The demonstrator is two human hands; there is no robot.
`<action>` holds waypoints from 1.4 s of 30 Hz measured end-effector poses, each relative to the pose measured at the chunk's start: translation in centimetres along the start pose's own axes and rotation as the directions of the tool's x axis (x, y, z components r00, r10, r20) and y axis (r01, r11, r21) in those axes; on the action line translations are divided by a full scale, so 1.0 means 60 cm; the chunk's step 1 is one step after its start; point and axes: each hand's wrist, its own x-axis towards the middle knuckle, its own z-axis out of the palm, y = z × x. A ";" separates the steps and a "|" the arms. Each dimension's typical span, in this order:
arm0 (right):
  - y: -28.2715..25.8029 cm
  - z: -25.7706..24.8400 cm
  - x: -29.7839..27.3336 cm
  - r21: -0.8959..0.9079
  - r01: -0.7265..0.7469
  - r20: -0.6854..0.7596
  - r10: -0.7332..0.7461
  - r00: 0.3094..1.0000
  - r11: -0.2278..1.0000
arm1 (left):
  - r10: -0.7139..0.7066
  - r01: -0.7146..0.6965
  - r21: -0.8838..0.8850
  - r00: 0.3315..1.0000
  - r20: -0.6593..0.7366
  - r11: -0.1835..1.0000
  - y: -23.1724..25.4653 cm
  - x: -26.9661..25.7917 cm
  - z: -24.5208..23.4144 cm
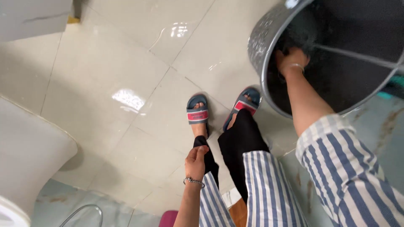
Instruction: Pour water on the bathroom floor and mop the surface.
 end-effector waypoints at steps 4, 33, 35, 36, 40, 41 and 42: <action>0.043 -0.044 -0.068 0.648 -0.234 0.093 0.230 0.969 0.724 | 0.068 -0.068 -0.038 0.998 -0.004 0.997 0.030 -0.040 -0.003; -0.024 -0.664 -0.519 0.995 -0.097 0.090 0.193 0.977 0.027 | 0.529 -0.469 -0.428 0.848 0.025 0.772 0.084 -0.355 -0.100; -0.036 -0.705 -0.542 0.999 -0.017 0.012 0.160 0.987 0.030 | 0.540 -0.490 -0.435 0.841 -0.010 0.755 0.096 -0.362 -0.132; -0.037 -0.726 -0.552 0.999 0.037 -0.042 0.138 0.990 0.034 | 0.531 -0.494 -0.430 0.847 -0.039 0.756 0.104 -0.366 -0.144; -0.066 -0.869 -0.699 0.969 0.193 -0.203 0.049 0.978 0.153 | 0.504 -0.431 -0.556 0.863 -0.024 0.711 0.097 -0.302 -0.181; -0.071 -0.892 -0.728 0.945 0.204 -0.222 0.045 0.974 0.257 | 0.447 -0.401 -0.607 0.891 -0.083 0.686 0.099 -0.277 -0.182; -0.069 -0.912 -0.761 0.909 0.207 -0.240 0.047 0.970 0.361 | 0.382 -0.367 -0.657 0.915 -0.128 0.658 0.097 -0.252 -0.178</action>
